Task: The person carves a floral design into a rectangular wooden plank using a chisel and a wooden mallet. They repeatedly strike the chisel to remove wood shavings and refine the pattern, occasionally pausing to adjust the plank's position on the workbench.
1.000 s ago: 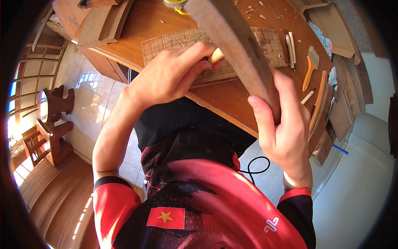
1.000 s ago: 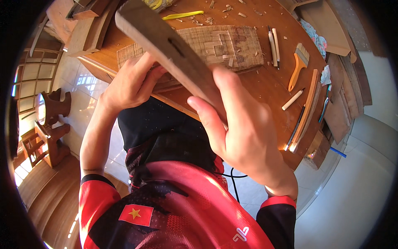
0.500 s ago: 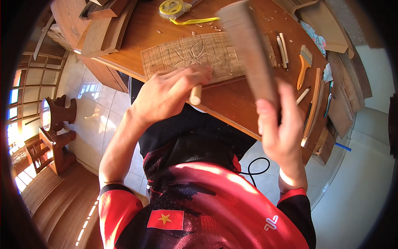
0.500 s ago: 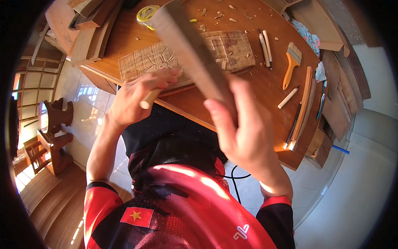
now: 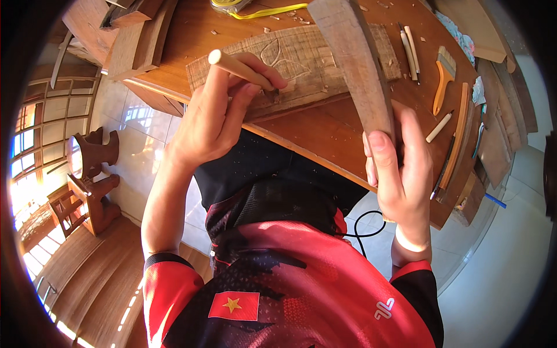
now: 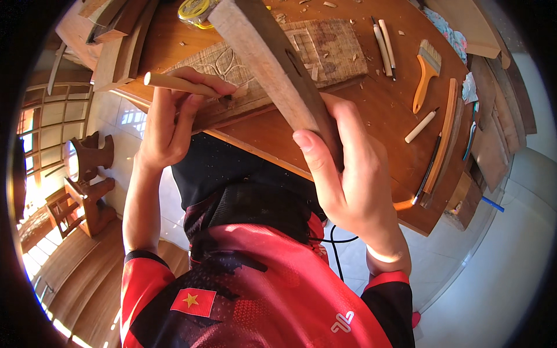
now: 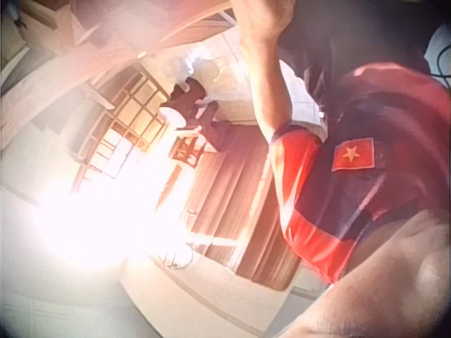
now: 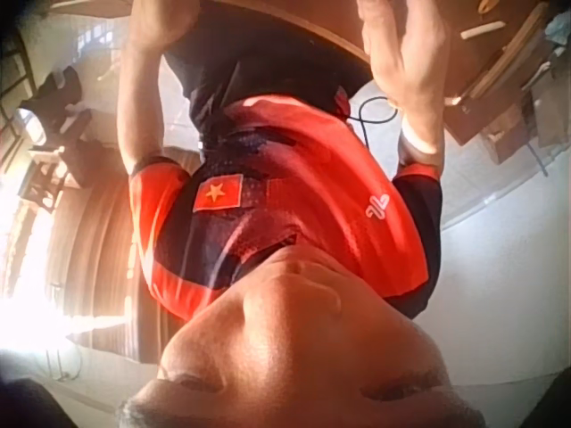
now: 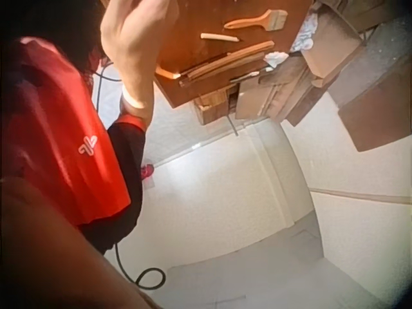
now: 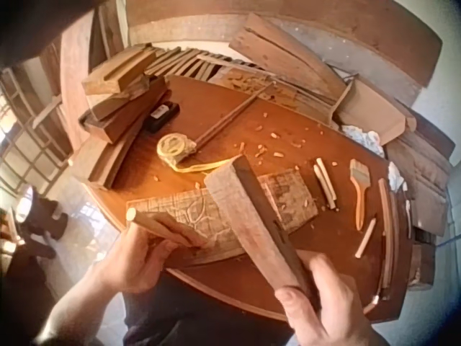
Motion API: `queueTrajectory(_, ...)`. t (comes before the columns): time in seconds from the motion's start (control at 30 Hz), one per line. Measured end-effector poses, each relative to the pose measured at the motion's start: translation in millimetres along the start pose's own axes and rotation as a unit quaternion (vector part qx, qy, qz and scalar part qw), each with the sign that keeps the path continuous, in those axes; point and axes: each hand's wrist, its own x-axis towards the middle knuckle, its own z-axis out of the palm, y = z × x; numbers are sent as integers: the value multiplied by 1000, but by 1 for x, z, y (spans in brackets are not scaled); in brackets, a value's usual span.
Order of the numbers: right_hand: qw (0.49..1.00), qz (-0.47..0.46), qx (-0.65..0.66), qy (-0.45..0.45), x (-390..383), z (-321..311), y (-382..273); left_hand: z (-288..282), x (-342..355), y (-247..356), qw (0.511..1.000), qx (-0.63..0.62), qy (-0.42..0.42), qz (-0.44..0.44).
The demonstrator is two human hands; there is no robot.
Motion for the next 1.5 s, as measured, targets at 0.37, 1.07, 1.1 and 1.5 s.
queueTrajectory(0.37, 1000, -2, 2, -29, 3, 2, 0, 5, 2, 0, 999, -17, 31, -17)
queueTrajectory(1.07, 980, -147, -122, -62, 9, 12, -38, -10, 13, 3, 976, 186, -27, 110)
queueTrajectory(1.1, 983, -133, -116, -50, 9, 12, -35, -11, 13, 7, 981, 173, -41, 79)
queueTrajectory(1.5, 999, -16, -22, 22, 5, 8, -21, -9, 14, 11, 998, -12, -49, -44)
